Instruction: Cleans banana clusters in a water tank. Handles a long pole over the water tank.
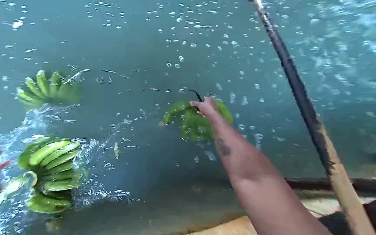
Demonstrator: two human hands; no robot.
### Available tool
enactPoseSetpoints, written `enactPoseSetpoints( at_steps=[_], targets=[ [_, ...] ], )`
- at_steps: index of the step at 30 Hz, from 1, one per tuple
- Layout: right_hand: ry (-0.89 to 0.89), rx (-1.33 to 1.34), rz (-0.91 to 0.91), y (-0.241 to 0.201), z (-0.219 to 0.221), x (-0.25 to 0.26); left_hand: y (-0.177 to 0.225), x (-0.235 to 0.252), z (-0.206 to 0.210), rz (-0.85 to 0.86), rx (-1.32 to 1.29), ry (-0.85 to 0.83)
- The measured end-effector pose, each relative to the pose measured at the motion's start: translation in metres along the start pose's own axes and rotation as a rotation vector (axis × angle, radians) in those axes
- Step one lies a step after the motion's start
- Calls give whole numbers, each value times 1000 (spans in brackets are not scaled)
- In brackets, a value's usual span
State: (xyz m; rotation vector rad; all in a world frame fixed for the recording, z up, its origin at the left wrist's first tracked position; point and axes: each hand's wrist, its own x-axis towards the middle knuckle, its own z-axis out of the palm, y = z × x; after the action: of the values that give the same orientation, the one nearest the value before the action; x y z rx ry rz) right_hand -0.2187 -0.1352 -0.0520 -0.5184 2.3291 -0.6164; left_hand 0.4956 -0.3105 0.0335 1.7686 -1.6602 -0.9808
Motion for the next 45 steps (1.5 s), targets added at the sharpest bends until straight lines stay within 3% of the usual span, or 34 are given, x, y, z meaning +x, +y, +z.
enactPoseSetpoints(
  at_steps=[1, 3, 6, 9, 11, 13, 16, 21, 28, 30, 32, 33, 35, 38, 42, 45],
  targets=[
    [-34, -67, -78, -6, 11, -10, 46, -19, 30, -125, -110, 63],
    [-126, -214, -260, -20, 35, -46, 95, -50, 88, -237, -341, -35],
    [-299, -433, -459, -15, 64, -113, 92, -70, 173, -330, -544, -430],
    [-504, -579, -678, 13, 59, -159, 92, -101, 244, -521, -624, -668],
    [-513, -403, -715, 41, 47, -183, 86, -129, 272, -611, -716, -768],
    [-350, -168, -565, 63, 43, -205, 78, -154, 289, -649, -801, -757],
    [-240, -74, -286, 72, 46, -227, 68, -198, 303, -775, -885, -545],
    [-146, -70, -229, 42, 74, -248, 78, -242, 305, -927, -1022, -306],
    [-192, -433, -229, -10, 90, -250, 115, -252, 301, -907, -1019, -30],
    [-204, -384, -190, -9, 103, -256, 120, -255, 316, -801, -997, 77],
    [-398, -113, -184, 8, 103, -279, 109, -253, 332, -663, -987, 163],
    [-515, 70, -193, 13, 101, -296, 104, -245, 331, -632, -982, 142],
    [-506, 225, -207, 10, 84, -309, 106, -234, 321, -677, -1005, 52],
    [-194, -67, -285, 1, 73, -264, 118, -230, 299, -822, -1045, -30],
    [-124, -371, -339, -23, 90, -246, 133, -234, 284, -996, -1104, -61],
    [-110, -274, -331, -19, 111, -255, 140, -236, 284, -1069, -1127, -37]
  ],
)
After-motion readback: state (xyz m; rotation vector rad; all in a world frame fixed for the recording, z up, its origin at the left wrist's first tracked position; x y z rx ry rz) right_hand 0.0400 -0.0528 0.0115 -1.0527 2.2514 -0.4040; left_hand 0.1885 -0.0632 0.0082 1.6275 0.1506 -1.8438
